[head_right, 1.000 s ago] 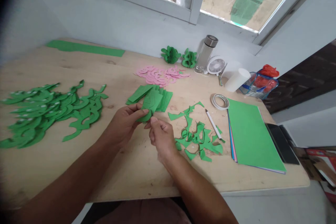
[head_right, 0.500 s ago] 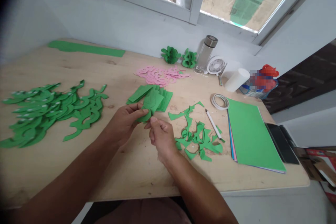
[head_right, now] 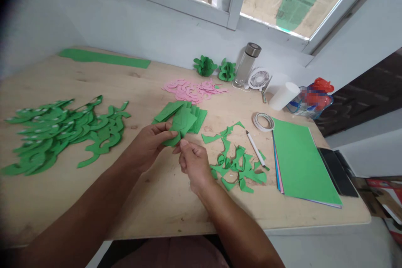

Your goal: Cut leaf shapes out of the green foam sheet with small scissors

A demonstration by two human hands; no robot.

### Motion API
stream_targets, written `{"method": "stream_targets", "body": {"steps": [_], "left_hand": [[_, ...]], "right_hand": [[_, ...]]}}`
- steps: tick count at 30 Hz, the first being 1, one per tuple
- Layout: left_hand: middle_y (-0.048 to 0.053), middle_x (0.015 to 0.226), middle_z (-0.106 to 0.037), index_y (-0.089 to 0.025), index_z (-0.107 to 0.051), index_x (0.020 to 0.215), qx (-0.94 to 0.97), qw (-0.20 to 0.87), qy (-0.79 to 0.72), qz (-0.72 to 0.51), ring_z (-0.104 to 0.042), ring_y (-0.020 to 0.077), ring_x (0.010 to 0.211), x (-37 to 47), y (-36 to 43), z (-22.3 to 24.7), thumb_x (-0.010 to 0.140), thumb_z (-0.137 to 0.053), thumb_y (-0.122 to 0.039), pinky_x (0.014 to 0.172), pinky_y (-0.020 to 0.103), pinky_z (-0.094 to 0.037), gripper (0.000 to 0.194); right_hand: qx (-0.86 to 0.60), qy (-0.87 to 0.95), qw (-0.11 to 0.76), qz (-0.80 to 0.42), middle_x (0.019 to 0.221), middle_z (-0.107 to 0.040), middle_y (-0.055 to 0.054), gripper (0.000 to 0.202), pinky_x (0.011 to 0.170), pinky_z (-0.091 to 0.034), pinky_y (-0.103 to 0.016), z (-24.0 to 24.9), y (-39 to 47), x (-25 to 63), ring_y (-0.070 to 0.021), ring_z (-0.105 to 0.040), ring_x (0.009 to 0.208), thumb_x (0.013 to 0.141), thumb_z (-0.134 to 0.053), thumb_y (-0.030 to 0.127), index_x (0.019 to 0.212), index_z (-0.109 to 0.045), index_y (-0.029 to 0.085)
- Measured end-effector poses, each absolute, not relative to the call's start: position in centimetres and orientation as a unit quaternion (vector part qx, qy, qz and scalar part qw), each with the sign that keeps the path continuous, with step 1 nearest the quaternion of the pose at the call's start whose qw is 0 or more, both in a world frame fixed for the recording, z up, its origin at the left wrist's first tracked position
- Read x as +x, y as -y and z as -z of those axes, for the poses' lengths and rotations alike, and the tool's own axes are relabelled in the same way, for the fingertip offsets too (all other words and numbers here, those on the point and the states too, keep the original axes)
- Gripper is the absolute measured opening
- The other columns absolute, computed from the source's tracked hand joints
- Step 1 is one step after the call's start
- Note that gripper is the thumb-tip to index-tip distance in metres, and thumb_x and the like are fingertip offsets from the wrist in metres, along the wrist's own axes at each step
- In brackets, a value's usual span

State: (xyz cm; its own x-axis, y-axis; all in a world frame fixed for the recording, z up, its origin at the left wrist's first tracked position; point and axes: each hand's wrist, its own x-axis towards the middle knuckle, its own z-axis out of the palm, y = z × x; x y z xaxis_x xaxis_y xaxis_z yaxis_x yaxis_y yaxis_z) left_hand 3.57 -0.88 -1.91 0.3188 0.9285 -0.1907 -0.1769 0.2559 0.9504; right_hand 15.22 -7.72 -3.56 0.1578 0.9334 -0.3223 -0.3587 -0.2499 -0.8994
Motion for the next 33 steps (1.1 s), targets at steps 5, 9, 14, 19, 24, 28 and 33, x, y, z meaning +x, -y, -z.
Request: {"method": "stream_targets", "body": {"steps": [5,9,14,19,24,28,33], "left_hand": [[-0.003,0.056,-0.056,-0.021,-0.059,0.057,0.45,0.682,-0.409,-0.407,-0.053,0.0145,0.056,3.51,0.83,1.95,0.064,-0.079,-0.028,0.057,0.029,-0.042,0.023],[-0.003,0.056,-0.055,-0.021,-0.059,0.055,0.453,0.68,-0.409,-0.406,-0.051,0.0144,0.055,3.49,0.81,1.87,0.064,-0.079,-0.029,0.056,0.028,-0.041,0.023],[-0.003,0.056,-0.054,-0.021,-0.058,0.055,0.451,0.68,-0.416,-0.401,-0.049,0.0138,0.056,3.48,0.75,1.87,0.061,-0.08,-0.029,0.056,0.028,-0.038,0.024],[-0.003,0.055,-0.053,-0.021,-0.058,0.055,0.46,0.677,-0.415,-0.398,-0.048,0.0145,0.056,3.47,0.76,1.91,0.062,-0.08,-0.029,0.056,0.028,-0.037,0.024],[-0.002,0.055,-0.054,-0.021,-0.058,0.055,0.456,0.679,-0.416,-0.398,-0.049,0.0145,0.057,3.49,0.84,1.81,0.062,-0.079,-0.029,0.056,0.028,-0.038,0.024],[-0.003,0.056,-0.053,-0.021,-0.057,0.056,0.456,0.678,-0.416,-0.399,-0.049,0.0135,0.056,3.43,0.81,1.88,0.062,-0.079,-0.029,0.056,0.027,-0.037,0.025],[-0.004,0.056,-0.055,-0.02,-0.056,0.057,0.462,0.68,-0.416,-0.389,-0.05,0.0132,0.057,3.32,0.75,1.92,0.063,-0.079,-0.03,0.057,0.027,-0.038,0.025]], "right_hand": [[-0.53,0.278,0.552,-0.581,0.037,-0.037,0.011,0.049,0.038,-0.011,-0.024,3.58,7.74,15.17,-0.0058,-0.021,0.034,0.073,-0.073,0.067,0.063,-0.063,0.021],[-0.529,0.285,0.546,-0.584,0.037,-0.038,0.01,0.048,0.037,-0.012,-0.024,3.61,7.74,15.31,-0.006,-0.022,0.034,0.075,-0.072,0.067,0.063,-0.063,0.021],[-0.519,0.279,0.549,-0.592,0.038,-0.039,0.01,0.047,0.038,-0.011,-0.024,3.8,7.68,15.42,-0.0057,-0.021,0.034,0.074,-0.073,0.065,0.064,-0.064,0.02],[-0.519,0.28,0.549,-0.593,0.038,-0.038,0.01,0.047,0.038,-0.011,-0.025,3.9,7.66,15.41,-0.0057,-0.021,0.034,0.075,-0.073,0.065,0.064,-0.064,0.02],[-0.511,0.28,0.551,-0.597,0.038,-0.038,0.011,0.046,0.038,-0.01,-0.025,3.89,7.69,15.45,-0.0053,-0.021,0.034,0.075,-0.074,0.064,0.064,-0.064,0.02],[-0.511,0.273,0.552,-0.599,0.038,-0.039,0.01,0.049,0.038,-0.01,-0.024,3.92,7.68,15.45,-0.0049,-0.021,0.033,0.072,-0.076,0.067,0.064,-0.065,0.02],[-0.508,0.276,0.551,-0.602,0.038,-0.039,0.011,0.051,0.037,-0.01,-0.024,3.95,7.66,15.46,-0.0048,-0.021,0.033,0.069,-0.076,0.069,0.064,-0.064,0.02]]}}
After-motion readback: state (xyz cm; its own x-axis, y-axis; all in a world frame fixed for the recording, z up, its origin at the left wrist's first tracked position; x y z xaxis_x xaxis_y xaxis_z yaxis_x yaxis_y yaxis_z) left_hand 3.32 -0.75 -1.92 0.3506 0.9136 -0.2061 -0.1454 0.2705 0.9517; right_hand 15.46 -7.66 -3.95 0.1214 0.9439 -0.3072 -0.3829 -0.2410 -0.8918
